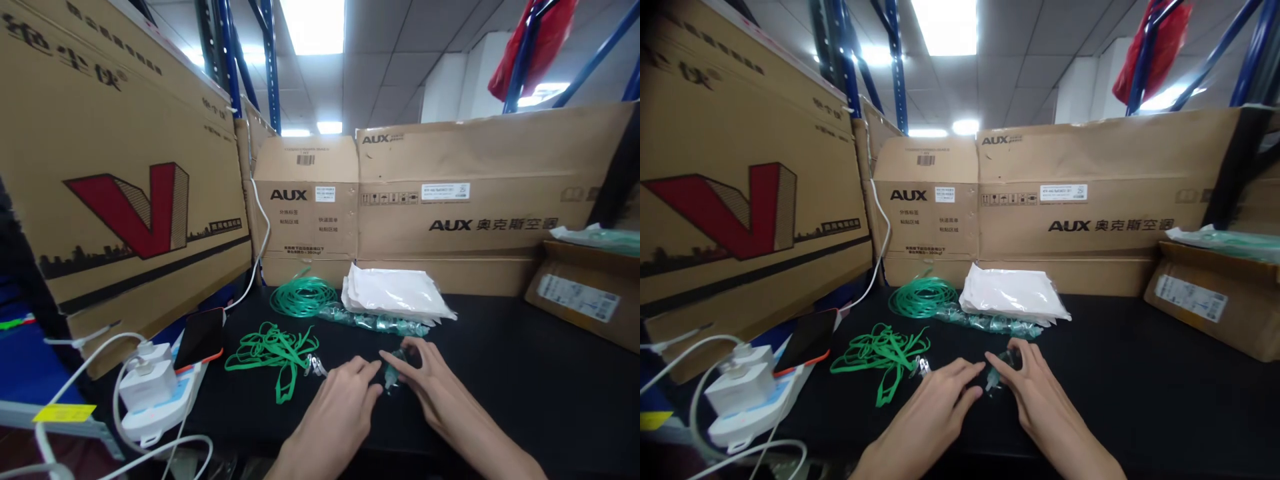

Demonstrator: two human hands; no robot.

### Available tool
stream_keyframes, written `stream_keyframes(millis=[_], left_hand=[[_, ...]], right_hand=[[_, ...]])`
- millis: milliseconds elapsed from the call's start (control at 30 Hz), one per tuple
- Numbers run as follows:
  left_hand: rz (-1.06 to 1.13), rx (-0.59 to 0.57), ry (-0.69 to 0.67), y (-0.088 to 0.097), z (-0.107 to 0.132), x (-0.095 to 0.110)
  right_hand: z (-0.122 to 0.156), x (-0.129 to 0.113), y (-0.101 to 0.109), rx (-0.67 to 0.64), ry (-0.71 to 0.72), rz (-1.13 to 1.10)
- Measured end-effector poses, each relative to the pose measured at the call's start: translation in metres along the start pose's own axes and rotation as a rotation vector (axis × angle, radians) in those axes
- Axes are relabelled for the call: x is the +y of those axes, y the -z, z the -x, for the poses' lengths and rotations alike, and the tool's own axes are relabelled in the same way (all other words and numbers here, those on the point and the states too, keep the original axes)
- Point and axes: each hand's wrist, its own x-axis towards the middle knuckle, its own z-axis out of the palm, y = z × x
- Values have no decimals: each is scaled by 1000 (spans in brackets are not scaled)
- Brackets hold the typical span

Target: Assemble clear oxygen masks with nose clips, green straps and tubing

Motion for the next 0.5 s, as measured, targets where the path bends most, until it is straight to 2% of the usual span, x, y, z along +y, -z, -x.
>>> stream_keyframes(millis=[100,267,400,500], left_hand=[[53,22,22,0,-4,-2],[137,107,153,3,-13,-9],[276,20,160,2,-24,-14],[410,-6,144,1,-31,-15]], right_hand=[[3,-6,-1,-1,-30,-54],[3,-25,-1,41,-66,-226],[5,-25,-6,38,-41,-288],[9,-19,-8,34,-86,-298]])
